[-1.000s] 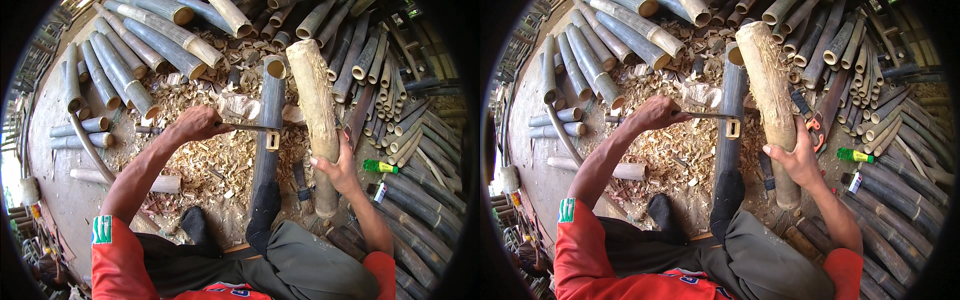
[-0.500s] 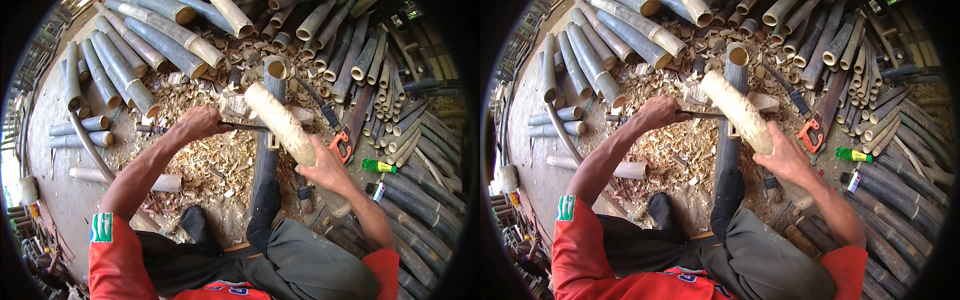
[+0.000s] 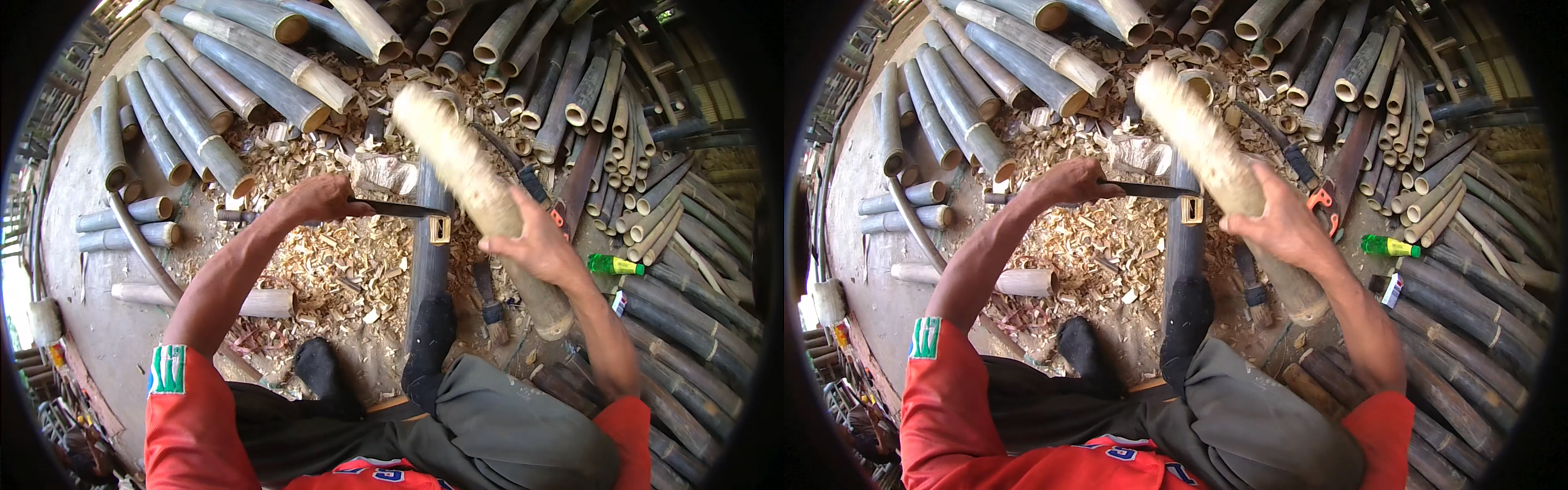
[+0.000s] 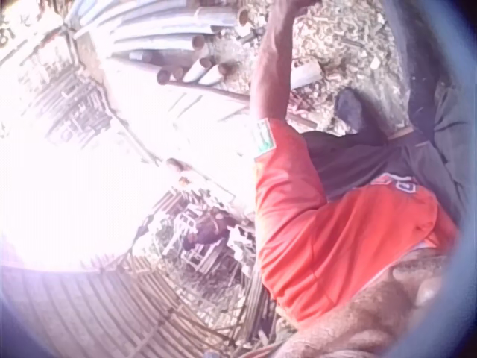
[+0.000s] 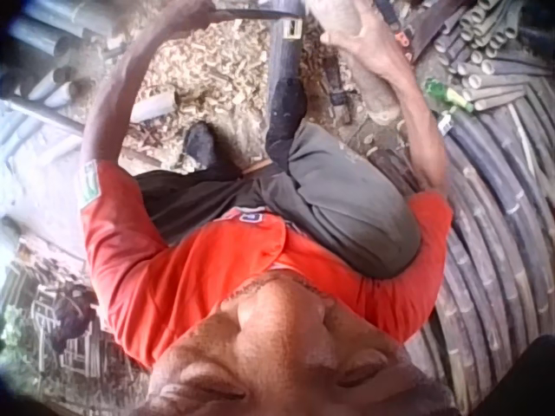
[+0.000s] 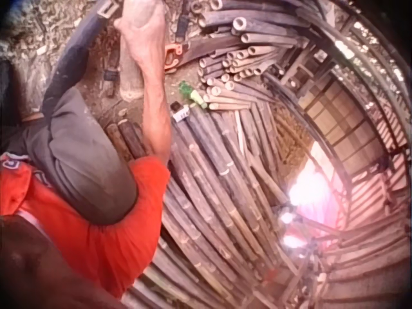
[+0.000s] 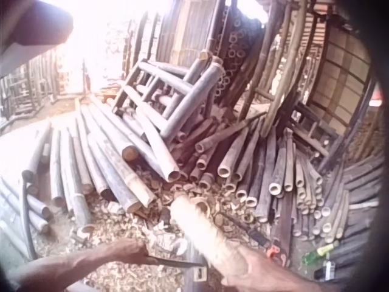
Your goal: The person holds a section of bamboo and uses a small blade to scrape the exterior surface, then uses a larger wooden piece to hammer a chisel-like tool through the bamboo to create a hole.
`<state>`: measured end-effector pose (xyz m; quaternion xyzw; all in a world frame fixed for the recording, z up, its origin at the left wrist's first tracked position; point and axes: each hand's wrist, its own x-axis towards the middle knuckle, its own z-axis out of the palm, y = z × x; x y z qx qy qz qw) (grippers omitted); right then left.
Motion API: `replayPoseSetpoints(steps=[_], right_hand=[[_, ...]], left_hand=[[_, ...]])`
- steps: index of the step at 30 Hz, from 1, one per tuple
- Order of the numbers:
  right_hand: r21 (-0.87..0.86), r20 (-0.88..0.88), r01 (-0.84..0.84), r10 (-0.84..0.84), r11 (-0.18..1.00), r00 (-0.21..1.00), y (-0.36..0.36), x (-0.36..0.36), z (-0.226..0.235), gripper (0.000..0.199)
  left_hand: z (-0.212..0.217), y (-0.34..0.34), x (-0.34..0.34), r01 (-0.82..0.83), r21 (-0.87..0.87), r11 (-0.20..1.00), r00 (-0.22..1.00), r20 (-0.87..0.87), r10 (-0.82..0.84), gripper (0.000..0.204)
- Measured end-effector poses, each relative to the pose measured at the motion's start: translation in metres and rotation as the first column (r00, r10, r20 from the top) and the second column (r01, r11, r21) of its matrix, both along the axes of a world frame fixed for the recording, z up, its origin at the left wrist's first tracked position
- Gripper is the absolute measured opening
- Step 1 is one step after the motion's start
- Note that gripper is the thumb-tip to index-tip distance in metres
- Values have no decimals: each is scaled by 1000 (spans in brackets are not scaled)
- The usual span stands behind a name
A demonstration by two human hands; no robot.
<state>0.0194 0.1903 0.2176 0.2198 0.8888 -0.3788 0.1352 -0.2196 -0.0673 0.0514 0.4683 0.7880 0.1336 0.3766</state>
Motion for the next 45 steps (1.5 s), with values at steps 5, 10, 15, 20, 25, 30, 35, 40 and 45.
replayPoseSetpoints(steps=[5, 10, 15, 20, 25, 30, 35, 40, 45], right_hand=[[-185, -220, 143, -183, 972, 958, -14, 10, -26, 71], [-54, 256, -150, 159, 987, 953, 10, 4, -19, 83], [-109, -213, -46, 22, 993, 977, 18, 20, -27, 92], [-204, -184, 39, -78, 978, 980, 18, 31, -29, 98], [-255, -74, 70, -92, 964, 993, 6, 36, -18, 102], [-230, -108, 63, -90, 971, 990, 6, 44, -20, 106], [-306, -150, 126, -178, 944, 973, 5, 52, -29, 103], [-343, -98, 105, -147, 933, 984, 1, 50, -25, 97], [-238, -119, -7, -22, 971, 993, -3, 47, -28, 87]], left_hand=[[1, 6, -1, 34, -89, 995, 999, 39, -31, 59], [21, -7, 22, 68, -114, 991, 985, -150, -85, 54], [-21, -59, 72, 328, 323, 888, 809, -581, -87, 36], [3, -52, 103, 24, 240, 970, 911, -405, 77, 37], [6, -40, 91, -169, 127, 977, 943, -268, 198, 19], [-21, -53, 124, -407, 240, 881, 904, 245, 351, 33], [-27, -40, 117, -864, -58, 500, 409, 498, 765, 35], [8, -50, 91, -215, 271, 938, 941, -198, 273, 28], [20, -51, 93, -80, 83, 993, 932, -346, 104, 22]])
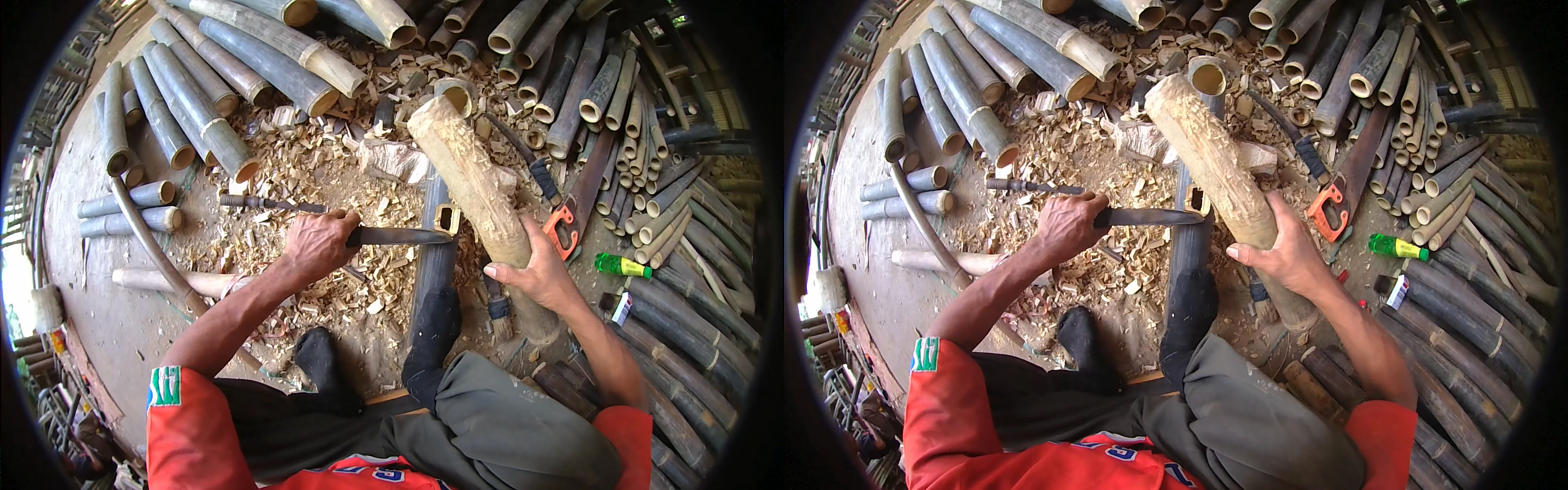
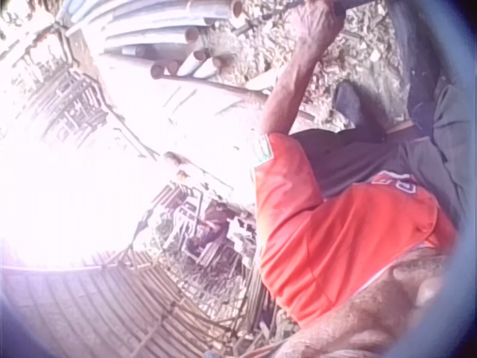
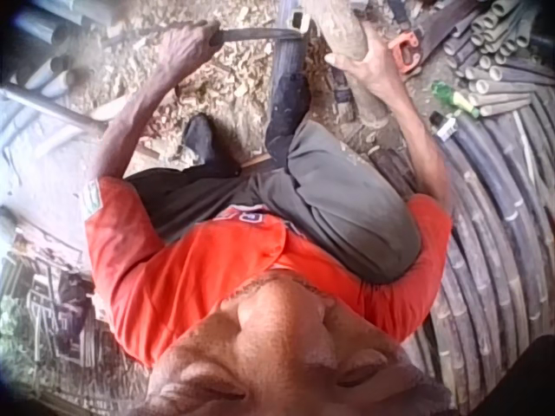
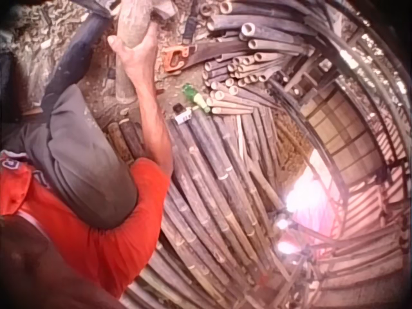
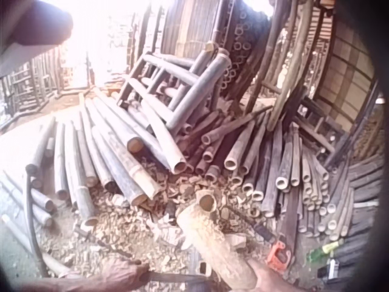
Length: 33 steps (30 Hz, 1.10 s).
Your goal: The person holds a section of bamboo and uses a small blade to scrape the exterior surface, then uses a larger wooden piece to hammer a chisel-like tool through the bamboo to create a hole.
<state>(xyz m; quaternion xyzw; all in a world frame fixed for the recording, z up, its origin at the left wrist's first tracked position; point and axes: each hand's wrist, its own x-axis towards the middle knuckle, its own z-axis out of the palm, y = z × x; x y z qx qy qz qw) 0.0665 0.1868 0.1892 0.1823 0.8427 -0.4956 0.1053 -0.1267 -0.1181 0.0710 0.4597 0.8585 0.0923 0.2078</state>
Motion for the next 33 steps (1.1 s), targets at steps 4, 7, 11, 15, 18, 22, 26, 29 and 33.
replayPoseSetpoints(steps=[4, 7, 11, 15, 18, 22, 26, 29, 33], right_hand=[[163, 94, -145, 131, 976, 987, -2, -3, 8, 84], [400, 8, -380, 412, 834, 911, 3, 1, -2, 82], [740, 144, -610, 820, 282, 554, 32, -10, -18, 82], [777, 345, -629, 815, 30, 465, 39, -27, -31, 87], [718, 147, -682, 928, 138, 342, 16, -20, -22, 84], [845, 172, -532, 910, 61, 378, 32, -30, -31, 84], [792, 322, -610, 836, 20, 445, 13, -20, -28, 80], [819, 77, -567, 964, 85, 256, 12, -14, -34, 70], [866, 292, -500, 789, 23, 541, 35, -38, -36, 70]], left_hand=[[0, -1, -3, 15, -2, 1000, 1000, -24, -15, 13], [-1, 3, -1, -29, -140, 990, 999, 29, 33, 9], [-2, 8, -6, 25, -201, 979, 1000, 7, -24, 8], [-5, 10, -5, 0, -161, 987, 1000, -21, -4, 8], [-6, 5, -3, -12, -178, 984, 1000, -24, 7, 10], [-7, 7, -3, 4, -120, 993, 1000, -30, -7, 10], [-16, 3, -5, 35, -183, 982, 998, -45, -43, 17], [-16, 3, -4, 49, -112, 992, 995, -85, -58, 15], [-24, 10, -11, 27, -200, 979, 999, -27, -33, 12]])
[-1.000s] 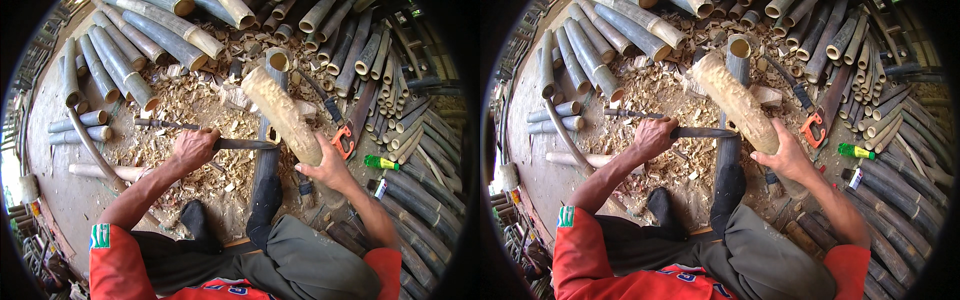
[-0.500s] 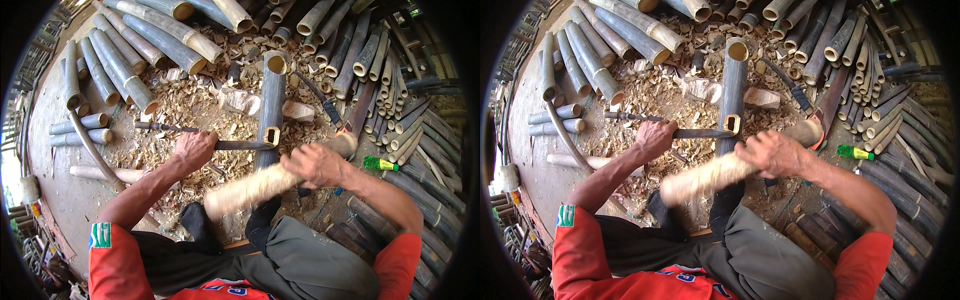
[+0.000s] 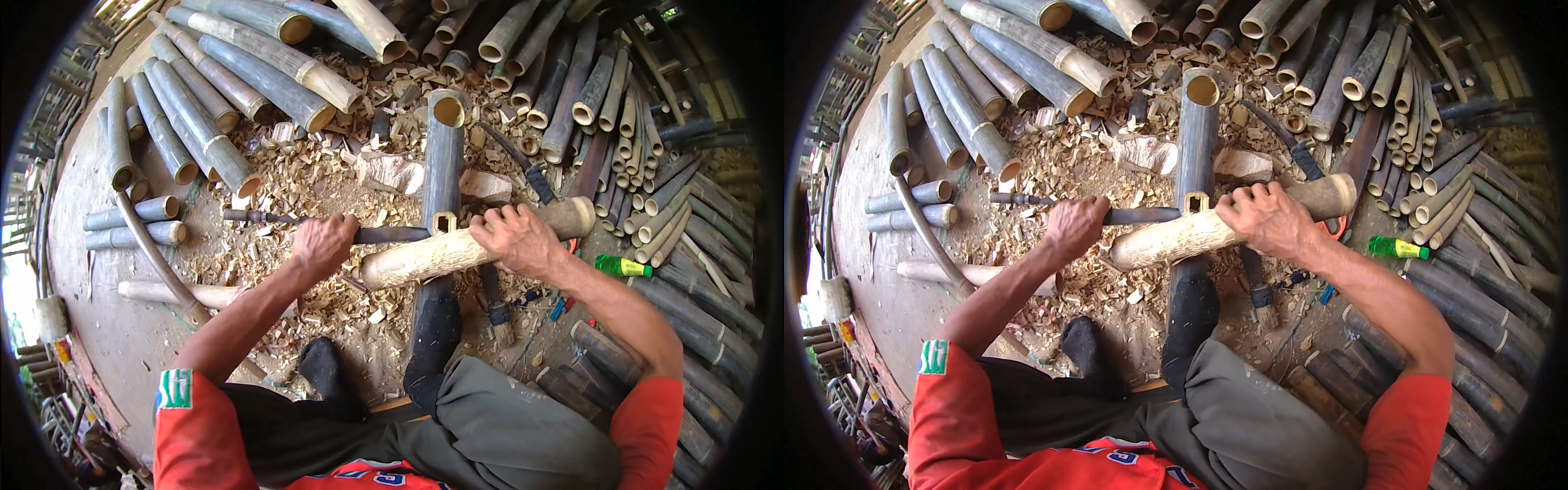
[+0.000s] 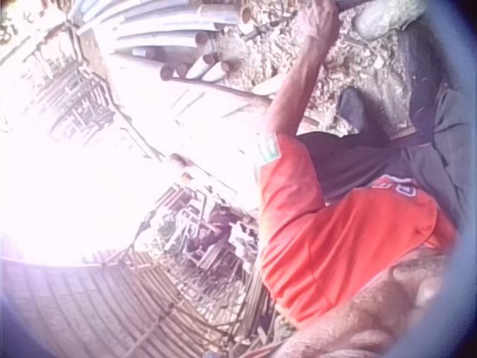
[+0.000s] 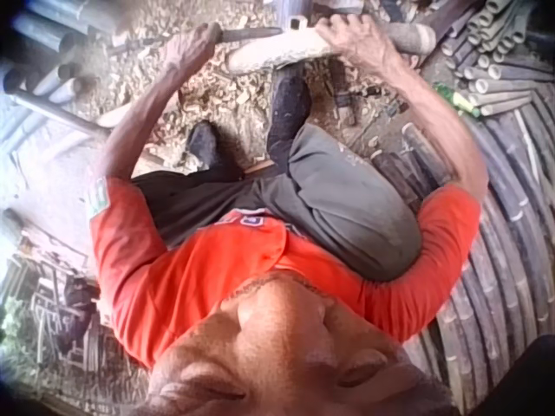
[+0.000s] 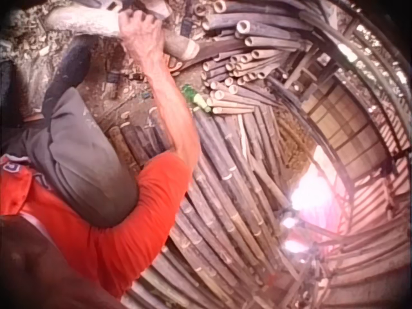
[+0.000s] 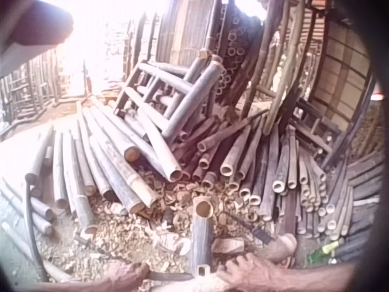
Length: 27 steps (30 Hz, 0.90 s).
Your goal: The person holds a section of bamboo and uses a small blade to scrape the exterior surface, then uses a larger wooden piece to hammer a chisel-like tool through the bamboo to create a hole.
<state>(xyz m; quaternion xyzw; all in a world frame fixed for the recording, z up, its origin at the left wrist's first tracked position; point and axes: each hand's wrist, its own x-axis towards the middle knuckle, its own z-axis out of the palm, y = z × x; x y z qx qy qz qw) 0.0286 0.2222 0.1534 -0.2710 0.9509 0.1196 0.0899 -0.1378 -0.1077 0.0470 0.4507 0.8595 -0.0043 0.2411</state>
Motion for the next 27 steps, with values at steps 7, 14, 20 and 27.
replayPoseSetpoints(steps=[7, 14, 20, 27], right_hand=[[-270, 188, -112, 167, 956, 968, -64, 34, 36, 78], [-262, 279, 73, 3, 962, 960, -65, 59, 38, 82], [-261, 211, 87, -31, 961, 977, -54, 57, 36, 84], [-132, 115, -3, 19, 991, 993, 3, 30, 16, 83]], left_hand=[[-17, 11, -43, -844, 171, 508, 388, 850, 357, 26], [18, 30, 15, -14, 138, 990, 995, 97, 1, 18], [13, 21, 20, -3, 103, 995, 998, 65, -4, 12], [13, 27, 17, 32, 14, 999, 994, 105, -34, 15]])
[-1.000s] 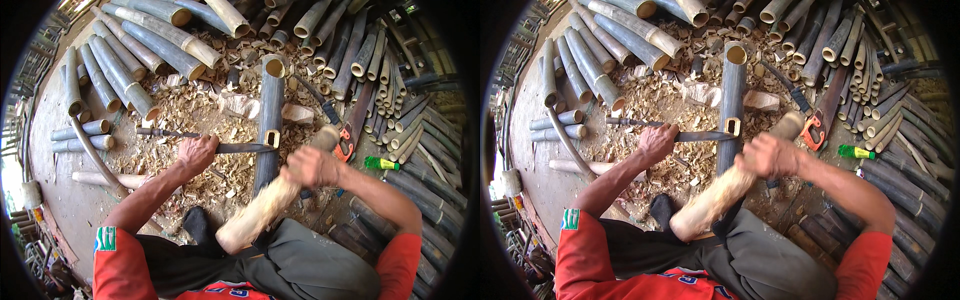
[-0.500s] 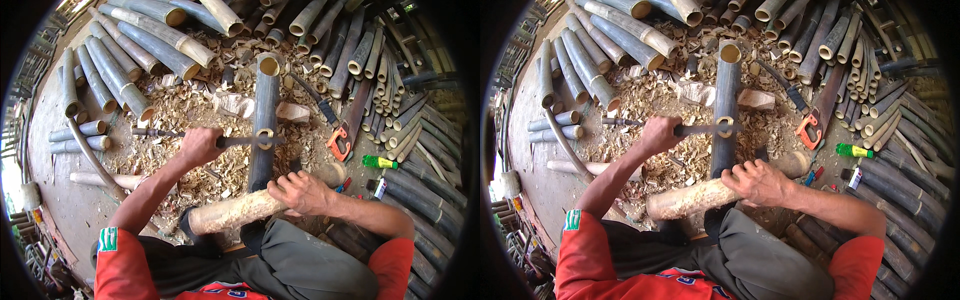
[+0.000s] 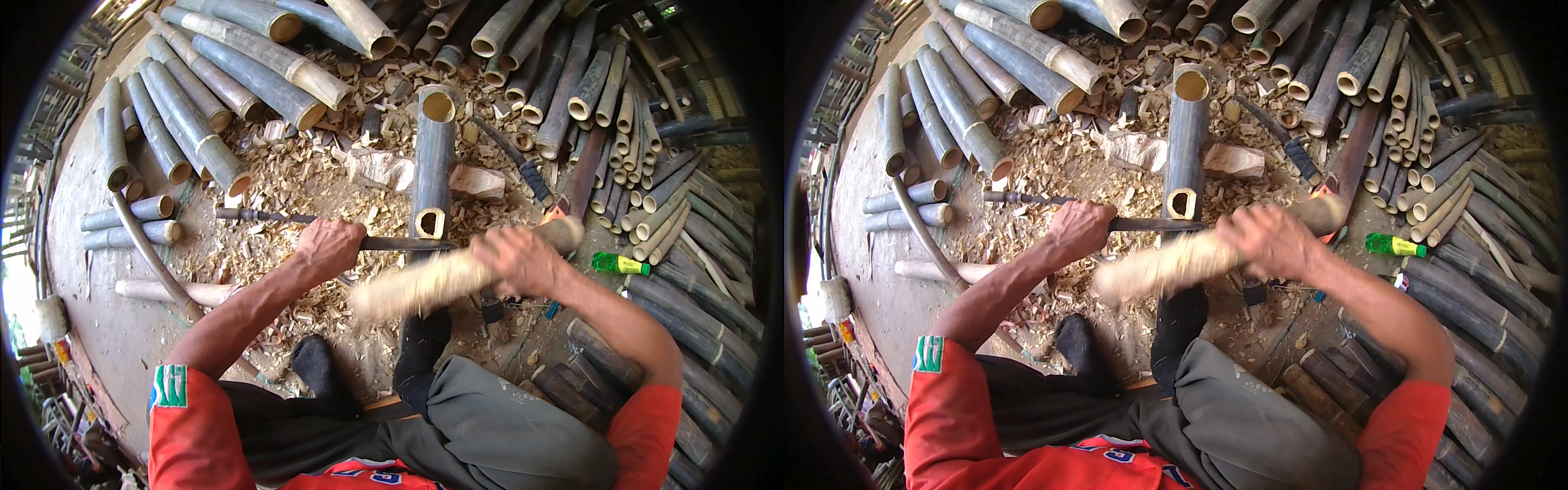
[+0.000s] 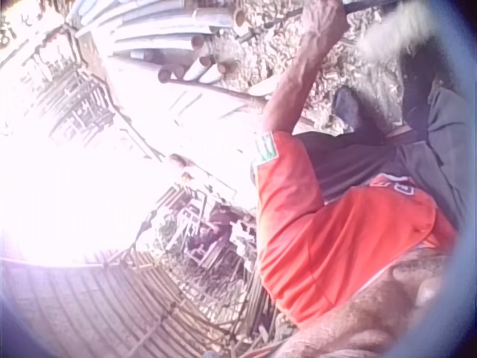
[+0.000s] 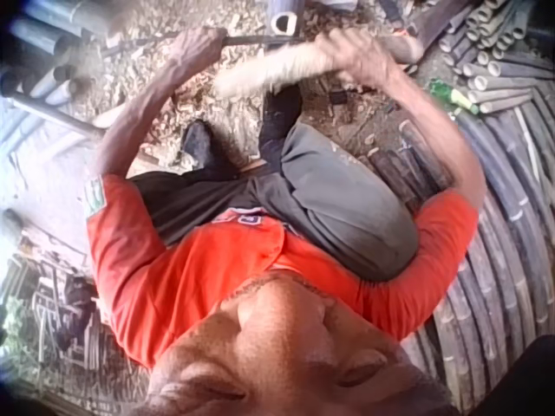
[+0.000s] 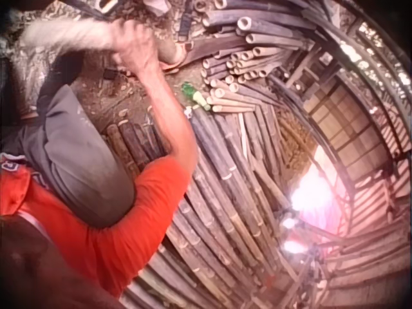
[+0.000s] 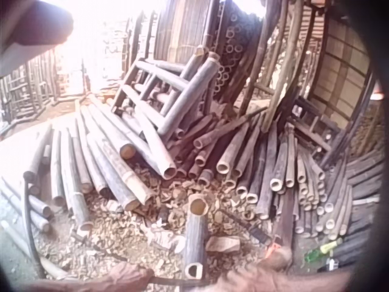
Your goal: The person holds a section of bamboo and uses a small blade to scrape the exterior surface, then uses a larger wooden piece to hammer a chisel-like tool through the bamboo to create a hole.
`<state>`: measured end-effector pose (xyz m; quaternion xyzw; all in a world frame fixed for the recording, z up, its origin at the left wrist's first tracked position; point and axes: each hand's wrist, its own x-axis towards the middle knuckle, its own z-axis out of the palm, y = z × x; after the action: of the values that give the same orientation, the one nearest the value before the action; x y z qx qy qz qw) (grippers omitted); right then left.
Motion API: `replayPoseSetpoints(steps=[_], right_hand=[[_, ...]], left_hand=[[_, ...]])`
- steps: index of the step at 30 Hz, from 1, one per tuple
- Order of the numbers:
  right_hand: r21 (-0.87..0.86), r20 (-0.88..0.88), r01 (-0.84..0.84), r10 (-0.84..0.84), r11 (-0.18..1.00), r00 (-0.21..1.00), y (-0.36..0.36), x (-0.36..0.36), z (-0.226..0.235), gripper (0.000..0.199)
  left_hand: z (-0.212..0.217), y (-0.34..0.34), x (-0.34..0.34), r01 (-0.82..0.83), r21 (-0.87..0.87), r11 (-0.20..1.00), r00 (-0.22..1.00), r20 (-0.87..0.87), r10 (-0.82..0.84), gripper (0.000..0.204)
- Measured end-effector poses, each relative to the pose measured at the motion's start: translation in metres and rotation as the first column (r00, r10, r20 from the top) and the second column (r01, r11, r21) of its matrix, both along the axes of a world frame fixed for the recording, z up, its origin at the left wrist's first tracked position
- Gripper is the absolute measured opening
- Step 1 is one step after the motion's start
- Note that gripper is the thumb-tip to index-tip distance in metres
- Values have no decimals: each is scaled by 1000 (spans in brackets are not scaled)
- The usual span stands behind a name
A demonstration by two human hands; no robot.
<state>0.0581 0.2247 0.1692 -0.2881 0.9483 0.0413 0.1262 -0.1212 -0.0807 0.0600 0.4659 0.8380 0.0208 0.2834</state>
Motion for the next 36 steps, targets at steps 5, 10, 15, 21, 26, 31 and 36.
replayPoseSetpoints(steps=[5, 10, 15, 21, 26, 31, 36], right_hand=[[-36, 52, -67, 68, 997, 996, -11, 1, 15, 78], [24, -137, -65, 68, 998, 988, 18, -2, -14, 66], [-113, -43, -130, 126, 985, 991, -20, 9, 2, 60], [129, -38, 39, -34, 991, 999, 15, -9, -14, 60], [-81, -100, -171, 163, 982, 981, 2, 5, -13, 66], [172, -78, 103, -90, 980, 993, 27, -24, 7, 83], [-241, 125, 536, -522, 809, 844, 31, -4, 21, 80]], left_hand=[[-8, -6, -1, 4, 1, 1000, 999, -34, -4, 14], [-6, -1, 4, -10, 43, 999, 999, -49, 12, 13], [-14, -3, 2, -5, 81, 997, 996, -88, 12, 13], [-19, -2, 3, -5, 44, 999, 994, -107, 9, 17], [-22, 3, 0, 8, 59, 998, 993, -116, -1, 15], [-28, 5, -13, 58, 47, 997, 991, -124, -51, 20], [-22, 20, -65, -40, 285, 958, 871, 481, -106, 29]])
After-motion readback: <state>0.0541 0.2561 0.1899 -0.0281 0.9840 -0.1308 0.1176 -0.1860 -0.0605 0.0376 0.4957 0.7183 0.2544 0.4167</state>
